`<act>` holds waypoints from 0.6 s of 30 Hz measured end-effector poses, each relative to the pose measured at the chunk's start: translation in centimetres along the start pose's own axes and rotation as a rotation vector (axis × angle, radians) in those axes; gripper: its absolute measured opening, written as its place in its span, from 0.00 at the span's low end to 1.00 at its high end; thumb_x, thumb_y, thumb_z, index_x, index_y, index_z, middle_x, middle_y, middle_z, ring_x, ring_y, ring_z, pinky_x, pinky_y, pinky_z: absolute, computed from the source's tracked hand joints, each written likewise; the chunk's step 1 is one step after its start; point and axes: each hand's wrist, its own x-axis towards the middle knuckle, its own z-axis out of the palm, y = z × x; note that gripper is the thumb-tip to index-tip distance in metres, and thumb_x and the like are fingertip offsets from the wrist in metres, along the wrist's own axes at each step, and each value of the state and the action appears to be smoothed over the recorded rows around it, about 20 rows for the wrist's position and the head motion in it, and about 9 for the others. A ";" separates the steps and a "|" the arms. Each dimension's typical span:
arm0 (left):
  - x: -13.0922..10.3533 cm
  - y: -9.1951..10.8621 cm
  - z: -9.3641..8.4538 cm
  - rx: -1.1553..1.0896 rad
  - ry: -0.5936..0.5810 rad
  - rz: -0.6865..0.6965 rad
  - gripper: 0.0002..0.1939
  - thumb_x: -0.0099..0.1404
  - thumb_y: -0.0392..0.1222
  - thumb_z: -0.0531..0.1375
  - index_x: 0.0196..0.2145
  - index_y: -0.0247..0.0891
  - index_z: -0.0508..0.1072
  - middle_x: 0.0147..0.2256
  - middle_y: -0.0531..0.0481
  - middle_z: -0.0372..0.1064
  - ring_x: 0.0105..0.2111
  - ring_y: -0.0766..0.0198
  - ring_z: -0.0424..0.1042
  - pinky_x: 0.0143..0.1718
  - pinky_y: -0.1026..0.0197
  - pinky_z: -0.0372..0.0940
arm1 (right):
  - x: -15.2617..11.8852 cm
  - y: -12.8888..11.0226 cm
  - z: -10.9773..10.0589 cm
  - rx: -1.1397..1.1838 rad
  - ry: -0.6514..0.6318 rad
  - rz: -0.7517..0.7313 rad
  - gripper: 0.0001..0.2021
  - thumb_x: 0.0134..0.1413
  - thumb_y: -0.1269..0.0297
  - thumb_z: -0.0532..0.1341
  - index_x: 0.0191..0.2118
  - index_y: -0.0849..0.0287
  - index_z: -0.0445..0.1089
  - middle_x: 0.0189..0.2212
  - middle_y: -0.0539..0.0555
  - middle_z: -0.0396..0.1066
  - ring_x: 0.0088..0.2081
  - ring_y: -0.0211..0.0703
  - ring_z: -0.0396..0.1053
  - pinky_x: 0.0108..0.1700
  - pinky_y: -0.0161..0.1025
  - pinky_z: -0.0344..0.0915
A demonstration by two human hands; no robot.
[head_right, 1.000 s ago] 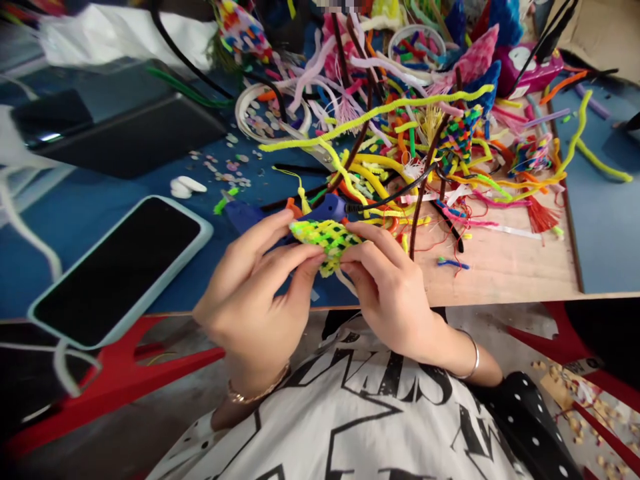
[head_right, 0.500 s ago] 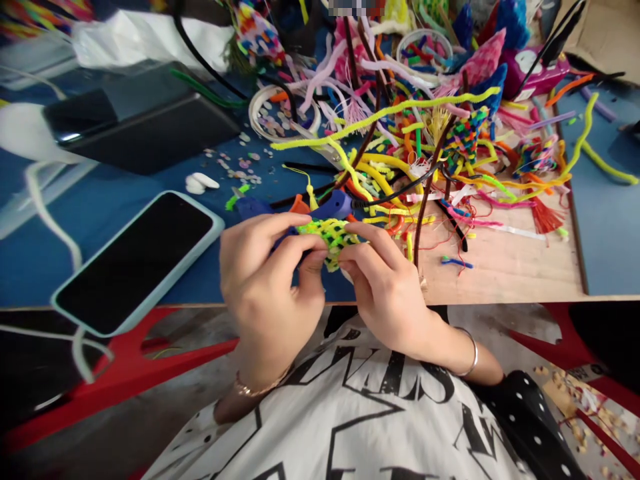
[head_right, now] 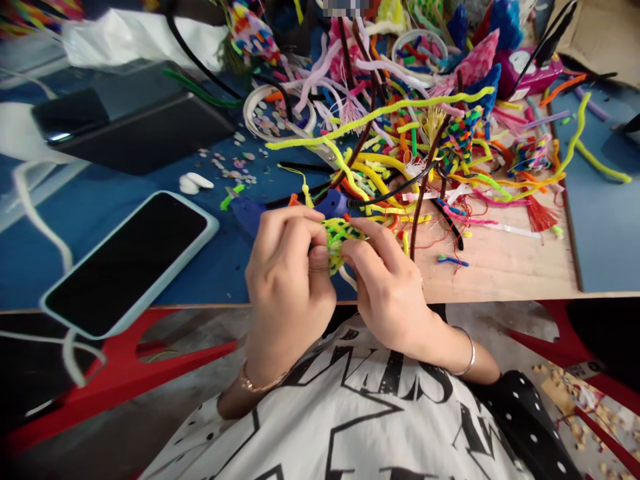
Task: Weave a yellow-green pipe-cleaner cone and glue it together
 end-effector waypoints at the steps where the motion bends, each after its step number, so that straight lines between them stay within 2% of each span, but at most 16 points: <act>1: 0.1 0.1 -0.1 -0.007 -0.008 0.003 0.10 0.60 0.25 0.49 0.32 0.39 0.64 0.35 0.46 0.66 0.38 0.57 0.69 0.42 0.55 0.66 | -0.1 0.0 -0.1 -0.009 0.002 -0.002 0.13 0.56 0.82 0.50 0.37 0.59 0.67 0.45 0.59 0.71 0.47 0.43 0.72 0.45 0.42 0.73; 6: 0.3 0.4 -0.5 0.003 -0.014 0.017 0.09 0.63 0.27 0.52 0.31 0.40 0.63 0.35 0.46 0.66 0.37 0.59 0.69 0.40 0.56 0.66 | -0.1 0.3 -0.1 -0.062 0.027 0.014 0.12 0.57 0.80 0.51 0.36 0.58 0.67 0.44 0.58 0.70 0.45 0.43 0.71 0.41 0.41 0.73; 10: 0.3 0.7 -0.6 0.010 -0.024 0.037 0.09 0.63 0.27 0.53 0.32 0.40 0.65 0.36 0.46 0.67 0.37 0.59 0.70 0.40 0.57 0.66 | 0.0 0.3 0.0 -0.084 0.188 0.033 0.08 0.58 0.76 0.56 0.33 0.56 0.68 0.37 0.55 0.69 0.38 0.42 0.71 0.38 0.41 0.71; 13: 0.2 0.8 -0.5 -0.003 -0.029 0.044 0.09 0.63 0.27 0.53 0.32 0.40 0.65 0.36 0.46 0.68 0.37 0.59 0.70 0.41 0.57 0.67 | -0.1 0.3 0.1 -0.099 0.305 -0.008 0.07 0.56 0.76 0.59 0.34 0.56 0.70 0.32 0.53 0.67 0.33 0.40 0.69 0.32 0.39 0.69; 18: 0.2 0.8 -0.3 -0.005 -0.022 0.042 0.08 0.63 0.27 0.53 0.32 0.38 0.65 0.38 0.45 0.68 0.39 0.60 0.71 0.42 0.58 0.67 | -0.2 0.3 0.4 -0.069 0.246 -0.071 0.08 0.57 0.77 0.59 0.35 0.58 0.72 0.28 0.51 0.71 0.28 0.35 0.69 0.27 0.34 0.68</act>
